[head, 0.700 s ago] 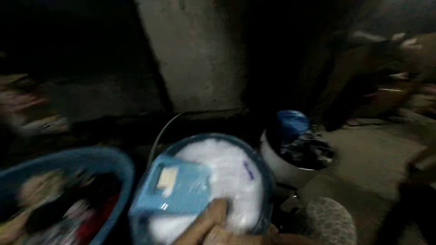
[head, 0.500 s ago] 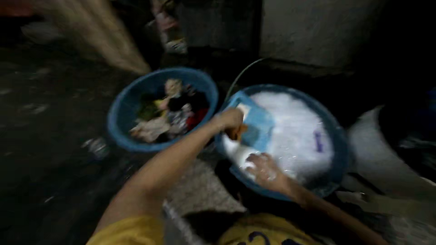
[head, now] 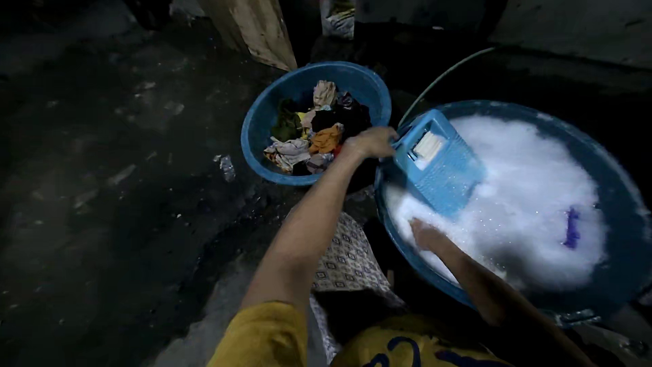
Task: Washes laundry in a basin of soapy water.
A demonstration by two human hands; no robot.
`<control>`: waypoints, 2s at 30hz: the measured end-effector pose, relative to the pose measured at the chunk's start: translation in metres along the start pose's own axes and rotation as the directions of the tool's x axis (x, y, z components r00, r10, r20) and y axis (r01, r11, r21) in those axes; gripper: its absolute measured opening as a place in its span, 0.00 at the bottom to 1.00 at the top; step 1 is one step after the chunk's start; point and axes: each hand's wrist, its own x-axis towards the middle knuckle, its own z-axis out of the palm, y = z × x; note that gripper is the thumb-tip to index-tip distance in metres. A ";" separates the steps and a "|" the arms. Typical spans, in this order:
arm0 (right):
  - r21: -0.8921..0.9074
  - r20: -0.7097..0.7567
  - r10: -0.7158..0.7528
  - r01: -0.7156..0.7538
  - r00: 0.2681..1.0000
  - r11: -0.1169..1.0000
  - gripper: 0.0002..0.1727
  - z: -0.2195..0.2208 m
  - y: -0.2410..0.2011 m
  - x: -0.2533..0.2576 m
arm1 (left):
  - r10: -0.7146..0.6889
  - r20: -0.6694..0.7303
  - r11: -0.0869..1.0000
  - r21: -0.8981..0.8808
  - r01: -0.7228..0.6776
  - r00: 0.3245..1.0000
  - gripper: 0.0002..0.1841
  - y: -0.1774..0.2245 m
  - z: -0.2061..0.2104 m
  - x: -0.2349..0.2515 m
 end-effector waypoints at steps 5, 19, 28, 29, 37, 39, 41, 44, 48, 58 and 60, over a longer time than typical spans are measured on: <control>-0.035 0.175 0.082 -0.077 0.981 0.996 0.26 -0.007 0.028 -0.012 | 0.217 0.229 0.970 0.057 -0.235 0.949 0.23 0.055 0.028 0.004; 0.719 0.026 -0.119 0.064 0.993 0.692 0.16 -0.074 0.085 -0.144 | 0.080 0.608 0.812 0.421 -0.405 0.790 0.31 0.066 0.126 0.012; 0.595 -0.548 -0.335 0.639 0.766 0.488 0.11 -0.154 0.102 -0.247 | 0.544 0.308 0.816 -0.412 -0.406 0.781 0.22 0.129 0.138 -0.006; 0.583 -0.593 -0.318 0.667 0.740 0.464 0.10 -0.160 0.105 -0.257 | 0.526 0.301 0.811 -0.459 -0.363 0.795 0.19 0.137 0.139 -0.007; 0.653 -0.695 0.282 0.415 0.661 0.634 0.20 -0.141 0.148 -0.273 | 0.434 0.100 0.553 -0.814 -0.178 0.895 0.23 0.130 0.164 -0.012; 0.717 -0.695 0.438 0.507 0.570 0.478 0.20 -0.130 0.168 -0.263 | 0.404 0.089 0.513 -0.846 -0.145 0.910 0.22 0.120 0.171 -0.011; 0.758 -0.631 0.578 0.569 0.518 0.318 0.20 -0.126 0.178 -0.264 | 0.311 0.125 0.488 -0.872 -0.045 0.942 0.17 0.115 0.166 -0.015; 0.811 -0.542 0.691 0.511 0.478 0.284 0.25 -0.111 0.195 -0.256 | 0.177 0.123 0.416 -0.909 0.039 0.976 0.16 0.094 0.155 -0.013; 0.816 -0.563 0.716 0.417 0.412 0.401 0.30 -0.084 0.199 -0.225 | 0.134 0.186 0.569 -0.819 0.078 0.973 0.16 0.076 0.148 -0.007; 0.287 -0.083 0.113 -0.085 0.990 0.954 0.26 0.020 0.101 -0.141 | -0.196 0.675 0.920 0.377 -0.104 0.711 0.22 0.115 0.254 -0.027; 0.350 -0.122 0.135 -0.084 0.983 0.933 0.25 0.031 0.097 -0.144 | -0.245 0.665 0.915 0.398 -0.058 0.706 0.22 0.121 0.253 -0.033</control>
